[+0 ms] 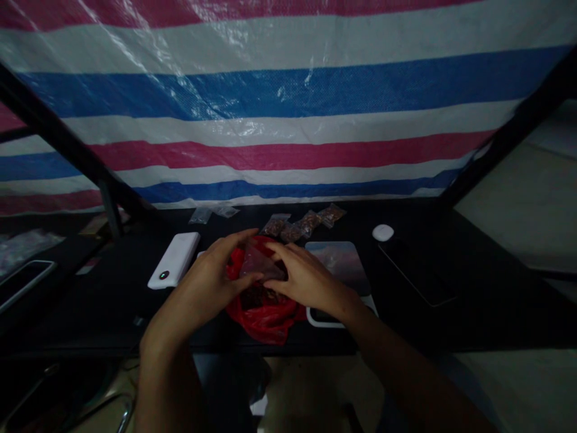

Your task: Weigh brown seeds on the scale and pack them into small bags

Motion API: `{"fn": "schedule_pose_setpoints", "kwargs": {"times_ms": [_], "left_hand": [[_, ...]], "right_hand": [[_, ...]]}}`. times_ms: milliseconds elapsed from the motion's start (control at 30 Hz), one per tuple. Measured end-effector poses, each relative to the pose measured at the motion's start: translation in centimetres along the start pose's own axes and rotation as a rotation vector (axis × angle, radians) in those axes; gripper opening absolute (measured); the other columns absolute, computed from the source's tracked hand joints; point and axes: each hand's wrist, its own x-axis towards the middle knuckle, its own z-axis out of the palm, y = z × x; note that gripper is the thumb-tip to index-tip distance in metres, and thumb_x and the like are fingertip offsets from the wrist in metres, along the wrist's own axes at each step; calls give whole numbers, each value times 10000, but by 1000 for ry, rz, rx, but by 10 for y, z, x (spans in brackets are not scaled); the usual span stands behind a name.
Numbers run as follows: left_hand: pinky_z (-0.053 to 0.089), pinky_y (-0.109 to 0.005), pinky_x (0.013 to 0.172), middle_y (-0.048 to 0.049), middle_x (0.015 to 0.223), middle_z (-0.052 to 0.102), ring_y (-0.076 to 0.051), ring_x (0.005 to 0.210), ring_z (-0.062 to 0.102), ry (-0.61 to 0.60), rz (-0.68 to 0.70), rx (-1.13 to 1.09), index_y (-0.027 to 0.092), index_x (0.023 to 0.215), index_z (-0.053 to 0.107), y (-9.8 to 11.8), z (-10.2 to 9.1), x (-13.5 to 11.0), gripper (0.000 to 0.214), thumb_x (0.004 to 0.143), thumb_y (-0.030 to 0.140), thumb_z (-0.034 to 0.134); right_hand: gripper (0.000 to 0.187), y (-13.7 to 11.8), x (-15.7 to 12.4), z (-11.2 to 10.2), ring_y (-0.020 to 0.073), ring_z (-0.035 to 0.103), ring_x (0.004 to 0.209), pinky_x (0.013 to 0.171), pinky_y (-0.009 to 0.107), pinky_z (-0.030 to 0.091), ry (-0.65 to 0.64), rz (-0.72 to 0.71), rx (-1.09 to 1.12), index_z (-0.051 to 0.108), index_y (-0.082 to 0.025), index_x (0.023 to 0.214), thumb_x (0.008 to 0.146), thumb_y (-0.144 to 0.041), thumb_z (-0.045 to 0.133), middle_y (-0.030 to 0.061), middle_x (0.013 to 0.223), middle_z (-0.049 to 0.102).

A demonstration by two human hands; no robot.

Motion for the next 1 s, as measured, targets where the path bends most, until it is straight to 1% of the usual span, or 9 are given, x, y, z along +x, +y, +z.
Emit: {"fn": "schedule_pose_setpoints", "kwargs": {"times_ms": [167,300,400,500,567,633,767,867,1000], "left_hand": [[528,-457,1034,-86,1320,668,-277,1158,652,14,4,-6,255,1429,540,0,1,1,656,837,452,744],[525,-453,1044,-83,1360,645,-281,1201,635,38,24,-50,267,1441,519,3,0,2,679,837,484,743],[527,-456,1039,-103,1419,598,-296,1232,613,87,46,-90,254,1464,485,9,-3,2,738,823,500,755],[549,-445,998,-122,1454,562,-297,1223,616,146,15,-116,240,1467,477,15,-6,3,681,878,507,689],[566,-437,962,-120,1451,564,-291,1185,637,155,-20,-122,240,1445,502,16,-7,4,606,921,519,623],[576,-441,939,-110,1437,581,-289,1137,661,134,-51,-120,244,1413,535,14,-5,6,561,937,536,584],[551,-464,987,-104,1376,633,-297,1146,661,83,-79,-111,223,1341,599,4,4,14,531,937,565,558],[505,-465,1057,-101,1324,670,-291,1195,642,46,-62,-128,213,1294,635,-1,17,20,508,939,567,548],[502,-433,1052,-100,1251,712,-269,1151,667,-37,-9,-162,205,1229,675,2,38,44,448,949,531,546]], "right_hand": [[736,-1,1,-1,277,599,1221,1044,436,491,27,-16,13,474,-207,1477,818,-269,797,130,1353,625],[618,0,0,-1,259,598,1236,1050,425,489,60,-28,47,497,-207,1453,880,-230,727,125,1356,633],[562,1,0,-9,238,622,1214,1036,412,496,120,-39,113,525,-219,1413,886,-227,718,117,1359,640],[586,4,0,-30,232,672,1131,1000,413,516,191,10,192,553,-208,1370,829,-229,777,109,1272,695],[519,10,-2,-50,240,695,1081,955,418,539,256,73,229,599,-205,1306,820,-236,779,98,1181,734],[392,20,-6,-70,243,711,1047,907,413,562,308,124,282,644,-212,1221,843,-244,745,96,1150,744],[327,52,-15,-100,233,727,1011,905,395,573,430,201,360,664,-190,1136,827,-265,739,96,1099,756],[344,73,-23,-113,233,740,940,865,386,579,495,303,289,662,-171,1146,830,-285,738,103,1032,763],[333,85,-33,-124,250,737,884,810,377,563,417,515,49,675,-157,1154,844,-266,728,114,990,765]]}}
